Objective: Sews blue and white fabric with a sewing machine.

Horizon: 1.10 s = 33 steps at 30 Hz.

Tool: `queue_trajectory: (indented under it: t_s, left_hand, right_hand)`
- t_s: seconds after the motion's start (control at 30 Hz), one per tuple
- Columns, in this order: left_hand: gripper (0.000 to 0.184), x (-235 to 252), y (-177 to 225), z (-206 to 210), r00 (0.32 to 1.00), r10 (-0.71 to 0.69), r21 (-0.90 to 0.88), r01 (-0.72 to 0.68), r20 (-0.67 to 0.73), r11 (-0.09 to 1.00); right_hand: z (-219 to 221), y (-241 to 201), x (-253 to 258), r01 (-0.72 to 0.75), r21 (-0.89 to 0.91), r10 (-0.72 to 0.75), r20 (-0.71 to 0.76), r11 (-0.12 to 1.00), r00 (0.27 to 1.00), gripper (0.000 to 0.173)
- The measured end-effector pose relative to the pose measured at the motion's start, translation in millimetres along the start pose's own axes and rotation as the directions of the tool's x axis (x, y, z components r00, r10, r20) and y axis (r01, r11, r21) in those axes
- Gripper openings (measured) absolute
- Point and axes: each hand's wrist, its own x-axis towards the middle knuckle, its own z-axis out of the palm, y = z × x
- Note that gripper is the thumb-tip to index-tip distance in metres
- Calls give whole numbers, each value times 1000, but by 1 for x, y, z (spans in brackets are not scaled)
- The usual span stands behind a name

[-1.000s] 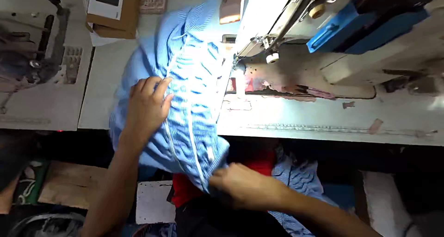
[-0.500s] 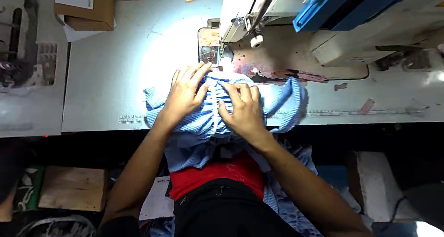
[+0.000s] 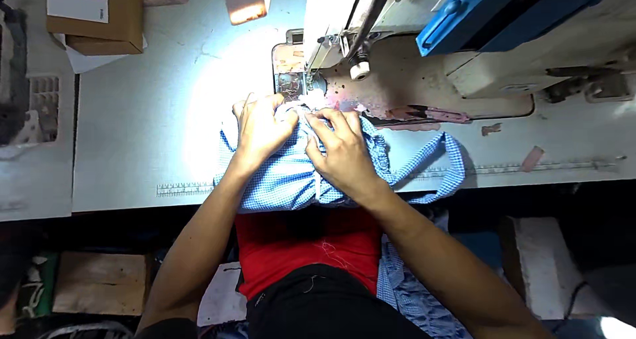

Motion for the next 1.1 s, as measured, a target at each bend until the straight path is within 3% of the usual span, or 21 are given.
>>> queue_trajectory:
  t_s: [0.07, 0.13, 0.2, 0.3, 0.43, 0.53, 0.63, 0.8, 1.1]
  left_hand:
    - [19, -7, -5, 7, 990, 84, 12, -83, -112, 996]
    - [37, -12, -8, 10, 950, 255, 86, -243, -182, 966]
    - [51, -15, -7, 10, 896, 415, 166, -391, -159, 905]
    - [42, -15, -9, 13, 859, 502, 195, -477, -100, 857]
    - [41, -12, -10, 13, 839, 522, 166, -499, -155, 851]
    - [43, -10, -11, 13, 858, 510, 178, -494, -57, 851]
    - [38, 0, -16, 15, 878, 478, 160, -472, -4, 867]
    - [36, 6, -16, 15, 889, 459, 178, -450, -7, 875]
    - [35, 25, -22, 12, 890, 455, 137, -451, -4, 882]
  right_hand:
    - [0, 0, 2, -7, -21, 8, 42, 1000, 999, 49]
    - [0, 1, 1, -7, -10, 7, 39, 1000, 999, 49]
    - [3, 3, 1, 16, -2, -16, -28, 1000, 999, 41]
    - [5, 4, 0, 27, 6, -26, -102, 1000, 994, 40]
    - [4, 2, 4, -10, -10, 10, -15, 1000, 1000, 42]
    - [2, -1, 10, -50, -49, 55, 100, 998, 993, 44]
    - [4, -2, 11, -48, -76, 55, 82, 996, 995, 50]
    - [10, 1, 9, 14, -65, -15, -8, 998, 1000, 45]
    - [11, -13, 23, -49, -217, 69, 85, 975, 994, 57]
